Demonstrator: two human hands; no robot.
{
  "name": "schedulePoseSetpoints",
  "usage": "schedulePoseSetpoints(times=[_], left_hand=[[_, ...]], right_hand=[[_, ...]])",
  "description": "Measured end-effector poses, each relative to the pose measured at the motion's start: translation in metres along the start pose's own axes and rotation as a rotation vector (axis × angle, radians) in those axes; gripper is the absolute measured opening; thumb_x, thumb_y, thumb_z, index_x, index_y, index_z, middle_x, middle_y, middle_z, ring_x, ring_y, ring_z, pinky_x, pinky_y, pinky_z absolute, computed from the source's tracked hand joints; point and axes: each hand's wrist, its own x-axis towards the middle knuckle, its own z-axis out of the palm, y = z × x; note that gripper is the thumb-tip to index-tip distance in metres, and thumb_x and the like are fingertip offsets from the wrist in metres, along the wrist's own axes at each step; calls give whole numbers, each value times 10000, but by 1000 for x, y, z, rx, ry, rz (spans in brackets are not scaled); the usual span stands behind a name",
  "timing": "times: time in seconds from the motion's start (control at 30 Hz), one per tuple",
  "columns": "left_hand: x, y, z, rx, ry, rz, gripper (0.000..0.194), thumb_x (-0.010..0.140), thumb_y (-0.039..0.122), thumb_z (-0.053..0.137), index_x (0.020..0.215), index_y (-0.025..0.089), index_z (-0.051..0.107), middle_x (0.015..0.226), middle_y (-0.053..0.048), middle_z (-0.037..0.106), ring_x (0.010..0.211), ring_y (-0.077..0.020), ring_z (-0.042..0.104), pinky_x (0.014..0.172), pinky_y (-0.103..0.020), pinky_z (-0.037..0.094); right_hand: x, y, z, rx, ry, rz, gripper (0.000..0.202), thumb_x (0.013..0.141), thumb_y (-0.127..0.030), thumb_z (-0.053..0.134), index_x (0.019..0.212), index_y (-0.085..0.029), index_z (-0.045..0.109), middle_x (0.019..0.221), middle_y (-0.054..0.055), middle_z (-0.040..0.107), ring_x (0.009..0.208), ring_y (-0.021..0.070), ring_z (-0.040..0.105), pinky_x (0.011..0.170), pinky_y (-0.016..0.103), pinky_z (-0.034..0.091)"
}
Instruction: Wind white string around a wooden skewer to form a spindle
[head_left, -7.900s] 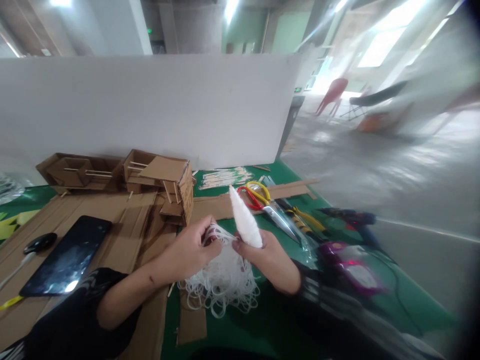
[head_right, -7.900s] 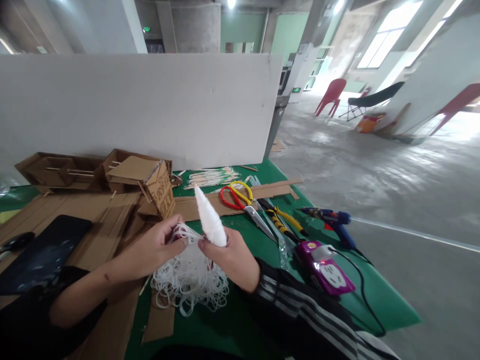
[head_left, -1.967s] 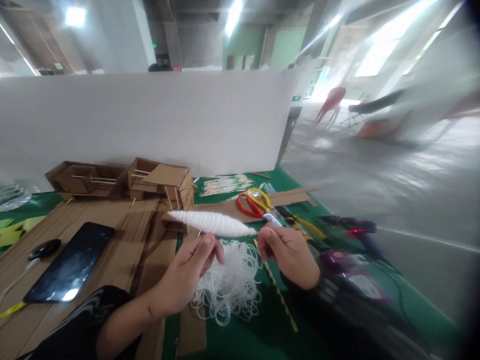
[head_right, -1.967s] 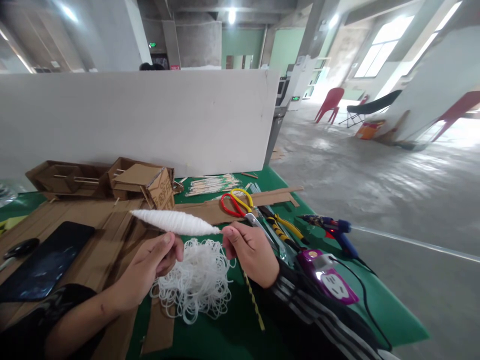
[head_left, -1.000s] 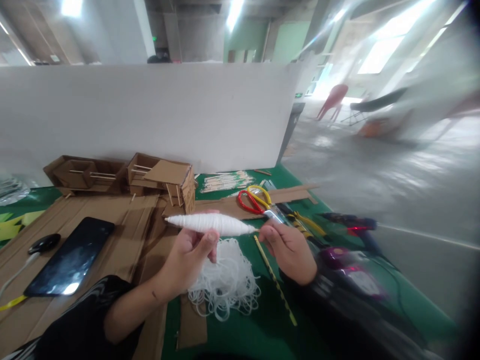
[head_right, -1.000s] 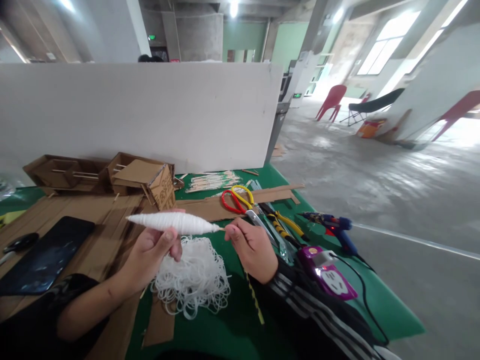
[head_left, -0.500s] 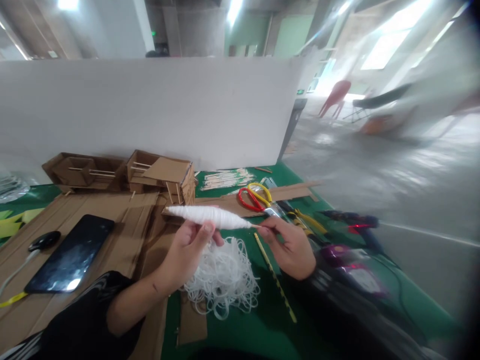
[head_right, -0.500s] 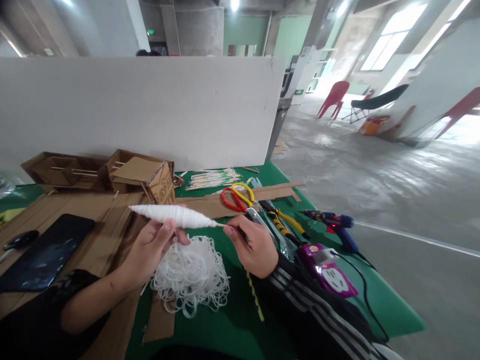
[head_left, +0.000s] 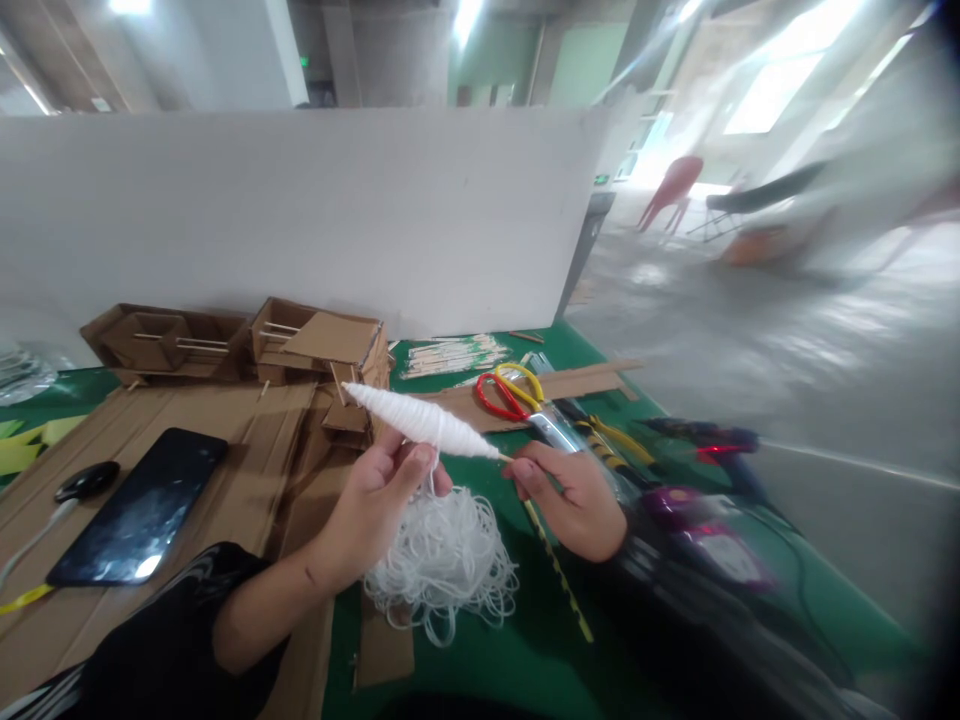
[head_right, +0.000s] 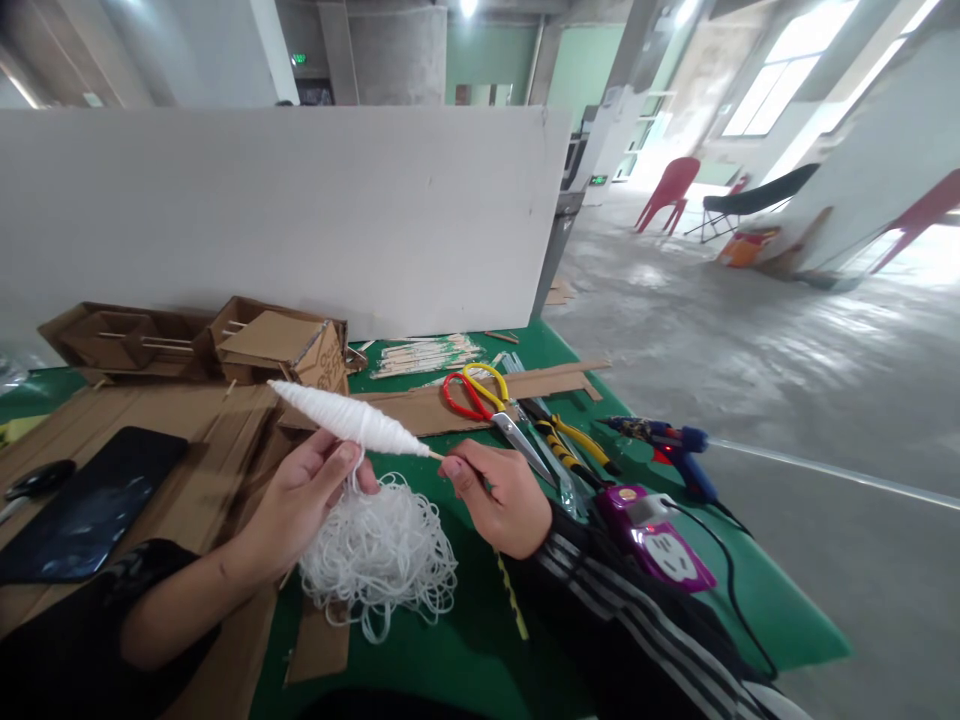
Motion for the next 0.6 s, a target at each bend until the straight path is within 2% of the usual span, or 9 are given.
schedulePoseSetpoints(times=[0.17,0.3,0.47,0.6], left_hand=[[-2,3,2,13,-35,-40,191,909,353,574,961,170,587,686,14,637,547,-68,495,508,-190,371],[-3,3,3,59,-52,-33,198,905,359,576,962,170,591,741,-10,676,653,-102,574,587,-204,437],[-5,-2,4,74,-68,-45,232,904,363,579,1029,169,594,819,-42,717,756,-135,627,712,-244,495],[-7,-5,3,95,-100,-82,274,898,387,589,1063,169,585,847,-54,717,750,-134,620,682,-236,500]], right_hand=[[-3,-3,3,54,-53,51,152,954,-289,454,984,-179,555,630,-12,604,529,123,558,515,234,432],[-3,-4,6,66,-42,67,118,943,-297,474,880,-199,494,611,-13,603,508,124,540,493,237,421],[-3,-4,8,111,-37,104,167,965,-283,445,827,-207,502,623,-12,644,454,99,514,475,222,407],[-4,-6,12,186,-37,170,237,990,-335,395,824,-204,501,593,-20,627,423,89,489,446,210,393]])
